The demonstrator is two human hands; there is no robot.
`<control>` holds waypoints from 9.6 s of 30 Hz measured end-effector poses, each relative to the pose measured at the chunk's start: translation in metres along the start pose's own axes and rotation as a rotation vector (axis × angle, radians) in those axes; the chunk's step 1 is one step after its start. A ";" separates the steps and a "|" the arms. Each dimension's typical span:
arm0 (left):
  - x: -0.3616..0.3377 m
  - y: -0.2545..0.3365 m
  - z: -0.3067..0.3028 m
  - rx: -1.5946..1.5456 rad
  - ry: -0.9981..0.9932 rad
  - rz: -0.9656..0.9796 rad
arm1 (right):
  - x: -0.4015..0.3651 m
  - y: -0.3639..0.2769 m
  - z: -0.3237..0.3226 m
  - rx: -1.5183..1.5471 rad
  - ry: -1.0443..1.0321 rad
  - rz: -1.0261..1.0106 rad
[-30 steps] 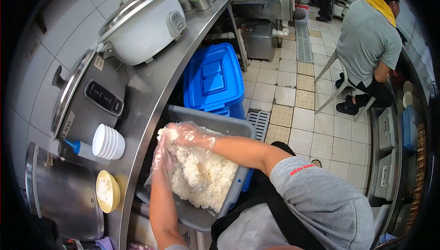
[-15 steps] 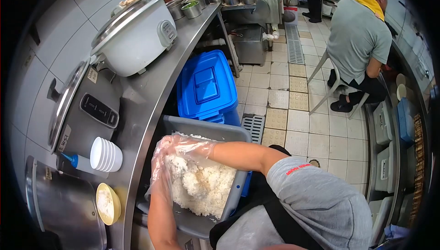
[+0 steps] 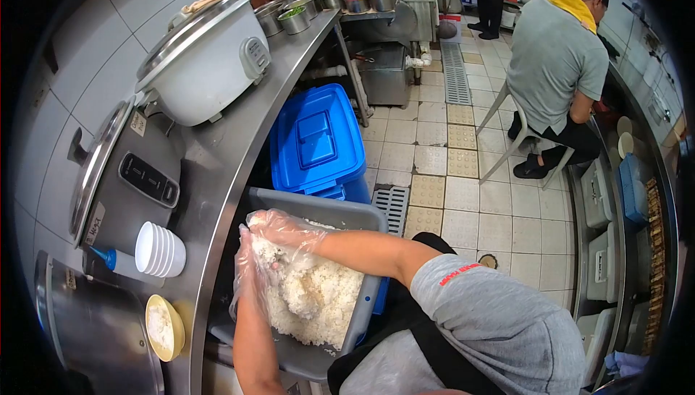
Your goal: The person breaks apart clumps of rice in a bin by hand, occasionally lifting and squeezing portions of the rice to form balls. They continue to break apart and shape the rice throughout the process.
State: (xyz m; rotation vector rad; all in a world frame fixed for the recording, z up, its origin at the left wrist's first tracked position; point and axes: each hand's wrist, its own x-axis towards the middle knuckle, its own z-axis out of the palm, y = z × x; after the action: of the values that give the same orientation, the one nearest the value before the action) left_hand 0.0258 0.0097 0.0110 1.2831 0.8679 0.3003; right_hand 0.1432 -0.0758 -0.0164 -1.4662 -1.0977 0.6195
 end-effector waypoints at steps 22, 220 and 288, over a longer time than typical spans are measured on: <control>-0.022 0.017 0.000 0.338 -0.070 0.053 | -0.019 -0.037 0.012 -0.092 0.137 -0.169; 0.044 -0.038 -0.078 1.713 -0.019 0.186 | 0.008 0.024 -0.015 -0.935 -0.168 0.036; -0.074 0.004 -0.009 -0.202 -0.212 0.283 | -0.010 -0.005 0.024 -0.007 -0.179 -0.106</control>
State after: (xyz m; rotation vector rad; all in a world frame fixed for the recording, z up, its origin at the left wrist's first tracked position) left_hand -0.0280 -0.0303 0.0437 1.2221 0.4629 0.4551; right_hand 0.1174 -0.0739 -0.0189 -1.3681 -1.3089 0.6823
